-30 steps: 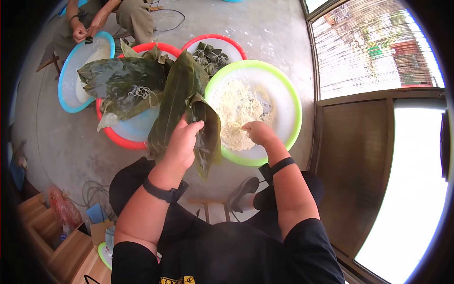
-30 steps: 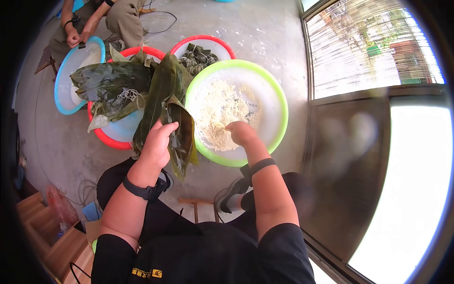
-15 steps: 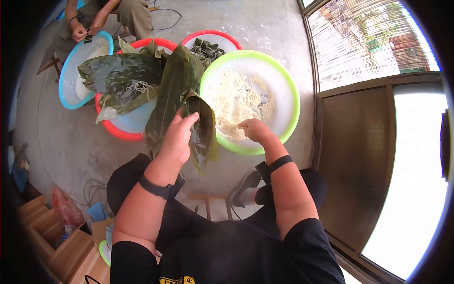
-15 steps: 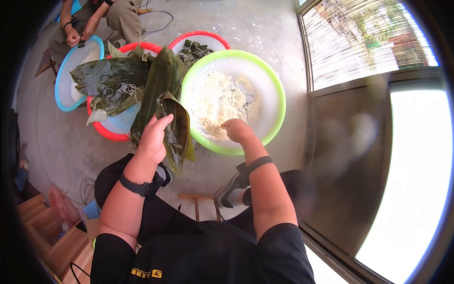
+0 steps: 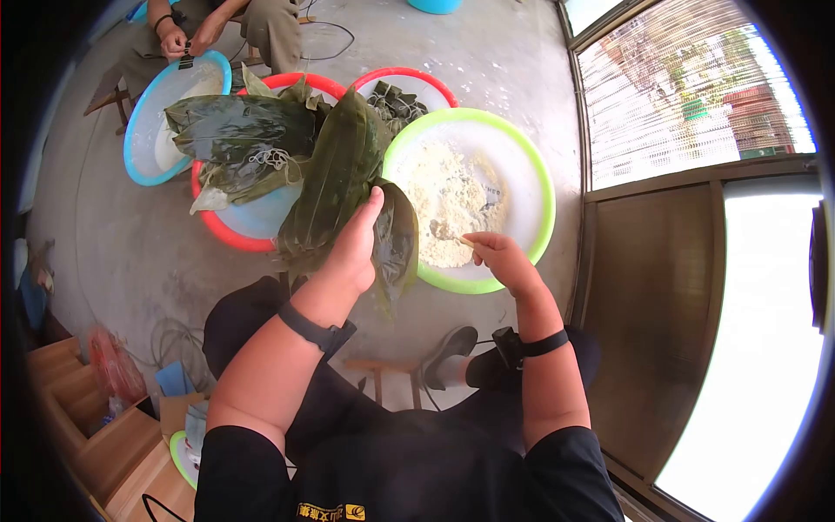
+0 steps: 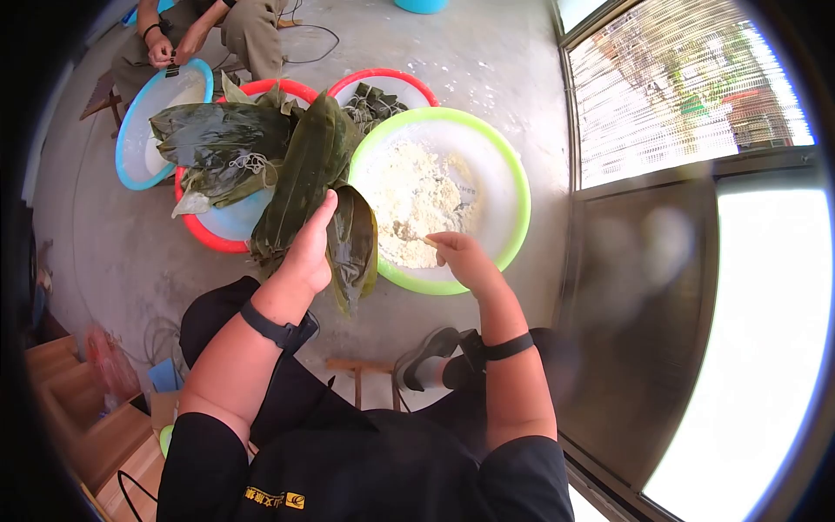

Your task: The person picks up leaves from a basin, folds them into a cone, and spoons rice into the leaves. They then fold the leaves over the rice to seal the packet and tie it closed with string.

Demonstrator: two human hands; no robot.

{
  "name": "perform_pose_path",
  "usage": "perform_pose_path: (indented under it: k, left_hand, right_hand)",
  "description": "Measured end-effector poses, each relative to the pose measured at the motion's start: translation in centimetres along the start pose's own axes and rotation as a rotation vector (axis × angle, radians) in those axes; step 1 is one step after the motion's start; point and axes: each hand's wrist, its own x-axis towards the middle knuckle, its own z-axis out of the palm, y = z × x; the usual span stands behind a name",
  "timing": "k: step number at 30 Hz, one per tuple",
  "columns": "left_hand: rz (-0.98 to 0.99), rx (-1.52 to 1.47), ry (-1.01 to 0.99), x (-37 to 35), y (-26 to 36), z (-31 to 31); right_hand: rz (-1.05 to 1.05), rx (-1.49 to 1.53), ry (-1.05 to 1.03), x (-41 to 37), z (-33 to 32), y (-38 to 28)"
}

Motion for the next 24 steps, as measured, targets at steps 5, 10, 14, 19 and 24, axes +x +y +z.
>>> perform_pose_path:
  k: [5,10,14,19,24]
  left_hand:
    - [-0.115,-0.144,-0.155,2.0,-1.9,-0.9]
    - [-0.165,-0.192,-0.183,0.2,-1.5,0.9]
    - [-0.166,-0.229,-0.204,1.7,-2.4,-0.5]
    - [-0.050,-0.088,0.014,1.8,-2.0,-0.8]
    - [-0.032,-0.074,0.038,1.1,-1.6,-0.3]
  right_hand:
    - [-0.302,-0.040,0.150,-2.5,1.9,-3.5]
    - [-0.691,-0.803,0.430,-2.7,6.2,-4.8]
    - [-0.759,-0.610,0.550,-2.4,5.7,-3.6]
    - [-0.338,-0.645,0.459,-0.4,1.6,-0.3]
    - [-0.020,-0.972,0.201,3.3,0.7,5.8]
